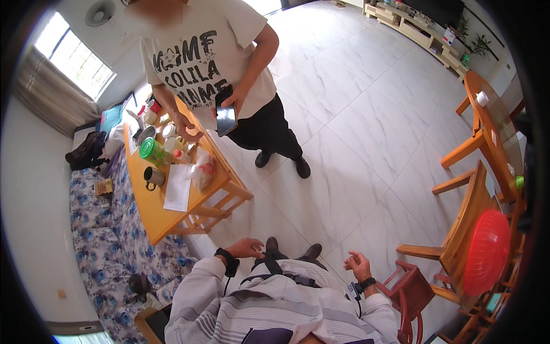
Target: The person walks from the living area into a bedroom and folds two garments on a bed. They first fold a yellow sweater, then a white shirt, placing each folded item on the bed.
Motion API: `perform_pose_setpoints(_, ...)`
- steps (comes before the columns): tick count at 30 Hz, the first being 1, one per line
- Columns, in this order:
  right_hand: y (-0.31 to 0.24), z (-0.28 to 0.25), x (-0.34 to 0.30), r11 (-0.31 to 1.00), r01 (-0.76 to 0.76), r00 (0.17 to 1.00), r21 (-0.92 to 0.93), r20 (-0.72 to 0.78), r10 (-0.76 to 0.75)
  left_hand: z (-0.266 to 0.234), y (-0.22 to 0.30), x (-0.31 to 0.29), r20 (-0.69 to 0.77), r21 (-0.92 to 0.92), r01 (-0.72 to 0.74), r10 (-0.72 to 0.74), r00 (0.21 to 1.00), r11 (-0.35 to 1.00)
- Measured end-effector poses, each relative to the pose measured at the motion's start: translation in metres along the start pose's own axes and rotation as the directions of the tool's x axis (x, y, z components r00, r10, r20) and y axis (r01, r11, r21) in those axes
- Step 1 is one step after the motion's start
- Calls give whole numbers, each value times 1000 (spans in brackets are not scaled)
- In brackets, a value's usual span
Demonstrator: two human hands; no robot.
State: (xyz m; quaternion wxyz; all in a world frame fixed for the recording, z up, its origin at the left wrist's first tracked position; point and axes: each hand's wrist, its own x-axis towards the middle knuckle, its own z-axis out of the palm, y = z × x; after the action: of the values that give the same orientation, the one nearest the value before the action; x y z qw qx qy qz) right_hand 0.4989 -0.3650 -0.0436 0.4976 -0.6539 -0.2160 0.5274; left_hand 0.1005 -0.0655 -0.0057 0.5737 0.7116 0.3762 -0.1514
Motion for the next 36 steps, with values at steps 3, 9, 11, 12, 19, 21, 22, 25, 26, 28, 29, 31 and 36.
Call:
perform_pose_setpoints(3,-1,-4,1,1000,-19,1000,12,3,19,5,0,-3,32,-5,-10,11,999,1000)
perform_pose_setpoints(9,-3,-10,2,999,-44,999,25,3,44,21,-11,-4,32,28,-8,7,999,1000)
perform_pose_setpoints(11,-3,-12,2,999,-26,999,19,28,25,26,-20,-6,18,5,-18,18,1000,1000)
perform_pose_setpoints(12,-2,-12,2,999,-39,999,18,13,39,27,-25,-8,11,23,-16,16,1000,1000)
perform_pose_setpoints(19,4,-17,-5,999,-47,999,7,24,47,50,-50,-24,24,103,-92,90,996,990)
perform_pose_setpoints(21,5,-20,-9,997,-75,997,-12,19,75,59,-54,-27,53,103,-115,110,993,988)
perform_pose_setpoints(22,6,-21,-11,998,-66,998,0,23,66,63,-56,-29,48,109,-95,90,995,990)
perform_pose_setpoints(25,6,-25,-15,997,-74,997,9,16,74,76,-58,-35,44,118,-52,47,998,992)
perform_pose_setpoints(26,6,-25,-15,997,-72,997,11,16,72,76,-57,-35,4,123,-53,53,999,991)
perform_pose_setpoints(28,5,-25,-14,997,-71,997,7,20,70,76,-54,-33,-37,136,-69,74,997,988)
perform_pose_setpoints(29,4,-24,-11,998,-67,997,2,25,67,74,-51,-31,-107,132,-120,135,985,984)
perform_pose_setpoints(31,1,-23,-6,998,-59,998,-5,34,59,67,-42,-24,-136,93,-97,110,985,991)
perform_pose_setpoints(36,-8,-17,3,999,-26,998,-20,58,27,48,-7,-10,-163,9,-45,46,986,999)
